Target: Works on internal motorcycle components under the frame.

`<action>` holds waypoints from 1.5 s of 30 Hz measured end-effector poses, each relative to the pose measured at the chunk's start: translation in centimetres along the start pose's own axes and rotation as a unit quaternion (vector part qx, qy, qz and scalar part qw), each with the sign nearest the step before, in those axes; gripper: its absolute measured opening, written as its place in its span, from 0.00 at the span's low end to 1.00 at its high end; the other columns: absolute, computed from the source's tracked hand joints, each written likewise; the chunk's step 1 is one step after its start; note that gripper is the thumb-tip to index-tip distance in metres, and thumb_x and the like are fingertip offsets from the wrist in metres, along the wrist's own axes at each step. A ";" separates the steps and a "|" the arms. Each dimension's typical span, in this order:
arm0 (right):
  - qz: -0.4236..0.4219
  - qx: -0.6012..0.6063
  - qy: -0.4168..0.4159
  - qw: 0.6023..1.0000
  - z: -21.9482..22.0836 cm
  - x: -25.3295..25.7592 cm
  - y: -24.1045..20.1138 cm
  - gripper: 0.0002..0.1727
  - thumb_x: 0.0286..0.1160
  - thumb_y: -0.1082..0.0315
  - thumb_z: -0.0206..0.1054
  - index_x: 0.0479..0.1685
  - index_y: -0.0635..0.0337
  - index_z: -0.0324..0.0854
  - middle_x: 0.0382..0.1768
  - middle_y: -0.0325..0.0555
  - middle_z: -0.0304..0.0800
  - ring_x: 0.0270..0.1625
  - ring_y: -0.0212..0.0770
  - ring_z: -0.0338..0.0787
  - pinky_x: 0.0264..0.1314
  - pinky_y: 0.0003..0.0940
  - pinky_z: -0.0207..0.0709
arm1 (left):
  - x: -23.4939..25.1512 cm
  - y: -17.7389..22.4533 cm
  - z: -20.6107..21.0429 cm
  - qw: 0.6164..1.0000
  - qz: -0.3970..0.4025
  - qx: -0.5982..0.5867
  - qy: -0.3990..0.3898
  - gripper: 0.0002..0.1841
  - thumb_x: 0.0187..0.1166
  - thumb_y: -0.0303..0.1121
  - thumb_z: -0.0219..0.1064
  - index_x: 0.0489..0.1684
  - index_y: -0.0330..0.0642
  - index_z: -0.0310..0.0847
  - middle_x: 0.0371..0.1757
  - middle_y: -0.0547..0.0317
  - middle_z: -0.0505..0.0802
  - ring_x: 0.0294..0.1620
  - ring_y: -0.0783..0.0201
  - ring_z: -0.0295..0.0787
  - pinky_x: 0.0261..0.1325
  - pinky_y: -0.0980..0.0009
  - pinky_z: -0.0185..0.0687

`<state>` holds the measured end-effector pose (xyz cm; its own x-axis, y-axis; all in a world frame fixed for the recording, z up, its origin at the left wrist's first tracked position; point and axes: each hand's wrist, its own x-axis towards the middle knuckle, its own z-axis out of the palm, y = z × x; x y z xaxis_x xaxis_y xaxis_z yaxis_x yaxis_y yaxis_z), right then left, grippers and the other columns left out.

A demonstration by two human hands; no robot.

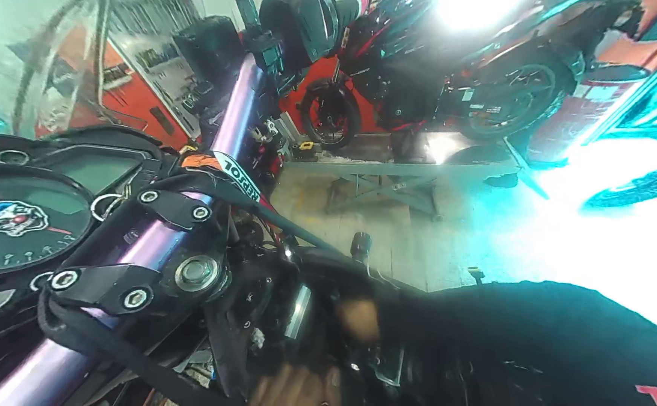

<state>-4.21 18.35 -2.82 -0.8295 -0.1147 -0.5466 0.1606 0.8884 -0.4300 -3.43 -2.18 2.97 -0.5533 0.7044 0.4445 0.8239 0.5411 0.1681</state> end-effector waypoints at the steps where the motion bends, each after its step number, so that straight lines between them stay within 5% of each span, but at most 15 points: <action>1: -0.008 -0.003 -0.007 1.000 -0.1 -0.1 0.0 0.14 0.84 0.71 0.62 0.58 0.75 0.81 0.58 0.73 0.86 0.64 0.72 0.86 0.62 0.71 0.78 | 0.0 0.0 0.0 1.000 -0.002 -0.001 0.001 0.26 0.86 0.46 0.56 0.13 0.44 0.84 0.21 0.57 0.89 0.29 0.56 0.87 0.36 0.58 0.77; 8: 0.013 0.002 -0.009 1.000 -0.4 -0.2 -0.6 0.16 0.85 0.72 0.60 0.63 0.76 0.79 0.62 0.73 0.85 0.68 0.71 0.85 0.67 0.70 0.76 | -0.2 0.0 0.0 1.000 0.000 0.001 0.002 0.27 0.86 0.46 0.55 0.15 0.42 0.86 0.23 0.56 0.90 0.30 0.55 0.88 0.36 0.57 0.78; 16: 0.000 0.004 0.043 0.999 0.6 0.1 0.0 0.12 0.82 0.74 0.61 0.55 0.75 0.82 0.56 0.72 0.86 0.62 0.72 0.87 0.59 0.71 0.79 | -0.2 0.2 0.0 1.000 -0.007 0.010 0.007 0.28 0.87 0.47 0.55 0.13 0.45 0.85 0.22 0.59 0.90 0.30 0.58 0.88 0.36 0.59 0.79; 25: -0.043 -0.034 -0.026 0.998 -0.2 0.7 0.7 0.17 0.77 0.70 0.70 0.58 0.74 0.80 0.55 0.71 0.86 0.61 0.69 0.87 0.60 0.69 0.79 | -0.1 0.5 0.2 0.999 -0.015 0.014 0.029 0.27 0.86 0.47 0.55 0.12 0.47 0.84 0.22 0.61 0.90 0.30 0.60 0.88 0.37 0.60 0.79; 29: -0.026 -0.041 -0.027 0.998 -0.5 0.0 0.1 0.17 0.81 0.72 0.65 0.63 0.75 0.78 0.60 0.72 0.84 0.65 0.71 0.85 0.64 0.69 0.78 | 0.0 0.4 0.3 0.999 -0.015 0.010 0.038 0.28 0.86 0.48 0.56 0.11 0.47 0.83 0.20 0.61 0.88 0.29 0.60 0.87 0.35 0.60 0.78; 31: -0.052 -0.059 0.067 0.995 1.7 1.8 1.3 0.13 0.80 0.72 0.65 0.56 0.73 0.83 0.53 0.69 0.88 0.58 0.68 0.89 0.57 0.68 0.81 | -0.1 0.3 0.5 0.998 -0.009 0.006 0.056 0.27 0.86 0.47 0.56 0.09 0.46 0.80 0.19 0.61 0.86 0.26 0.59 0.84 0.33 0.60 0.75; 32: -0.116 -0.074 0.144 0.980 4.0 4.2 3.2 0.11 0.71 0.70 0.71 0.46 0.69 0.86 0.44 0.64 0.91 0.48 0.65 0.92 0.46 0.67 0.84 | -0.3 0.2 0.6 0.998 -0.007 0.001 0.059 0.27 0.86 0.47 0.57 0.10 0.45 0.79 0.19 0.59 0.86 0.26 0.58 0.84 0.33 0.59 0.75; 35: -0.159 -0.126 0.156 0.967 6.3 7.0 4.8 0.14 0.67 0.64 0.78 0.47 0.60 0.88 0.46 0.55 0.91 0.50 0.57 0.92 0.49 0.61 0.87 | -0.7 0.2 0.5 0.999 -0.011 -0.009 0.042 0.25 0.87 0.45 0.59 0.14 0.42 0.82 0.21 0.53 0.88 0.30 0.54 0.86 0.37 0.56 0.76; 37: -0.201 -0.113 0.230 0.945 6.4 6.5 5.4 0.10 0.64 0.67 0.77 0.40 0.62 0.88 0.39 0.57 0.90 0.43 0.59 0.92 0.41 0.59 0.86 | -0.5 0.2 0.5 0.999 -0.012 -0.007 0.037 0.25 0.88 0.44 0.58 0.16 0.41 0.82 0.22 0.52 0.88 0.30 0.53 0.86 0.38 0.56 0.74; 38: -0.195 -0.098 0.227 0.949 5.0 4.9 4.8 0.08 0.65 0.70 0.76 0.38 0.64 0.87 0.38 0.59 0.90 0.43 0.61 0.91 0.41 0.59 0.85 | -0.4 0.2 0.6 0.999 -0.013 -0.007 0.040 0.25 0.88 0.44 0.57 0.15 0.41 0.82 0.22 0.52 0.88 0.30 0.53 0.86 0.38 0.56 0.73; 40: -0.114 -0.081 0.090 0.986 0.4 1.0 1.9 0.07 0.74 0.74 0.71 0.44 0.69 0.84 0.45 0.63 0.88 0.52 0.63 0.90 0.53 0.61 0.83 | -0.3 0.2 0.7 0.999 -0.016 -0.004 0.046 0.25 0.88 0.44 0.58 0.15 0.41 0.82 0.21 0.52 0.88 0.29 0.53 0.86 0.38 0.57 0.73; 45: -0.198 -0.051 0.055 0.977 -0.3 1.0 2.0 0.07 0.66 0.73 0.76 0.31 0.67 0.83 0.31 0.57 0.86 0.38 0.57 0.90 0.41 0.58 0.81 | -0.3 0.2 0.8 0.998 -0.019 0.000 0.052 0.26 0.87 0.44 0.57 0.14 0.42 0.80 0.19 0.54 0.85 0.27 0.55 0.83 0.36 0.58 0.70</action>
<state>-4.88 20.16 -3.95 -0.8688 -0.4159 -0.2686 -0.2352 0.8241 -0.5153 -3.17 -1.88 2.19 -0.5683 0.6318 0.5271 0.8026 0.5668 0.1858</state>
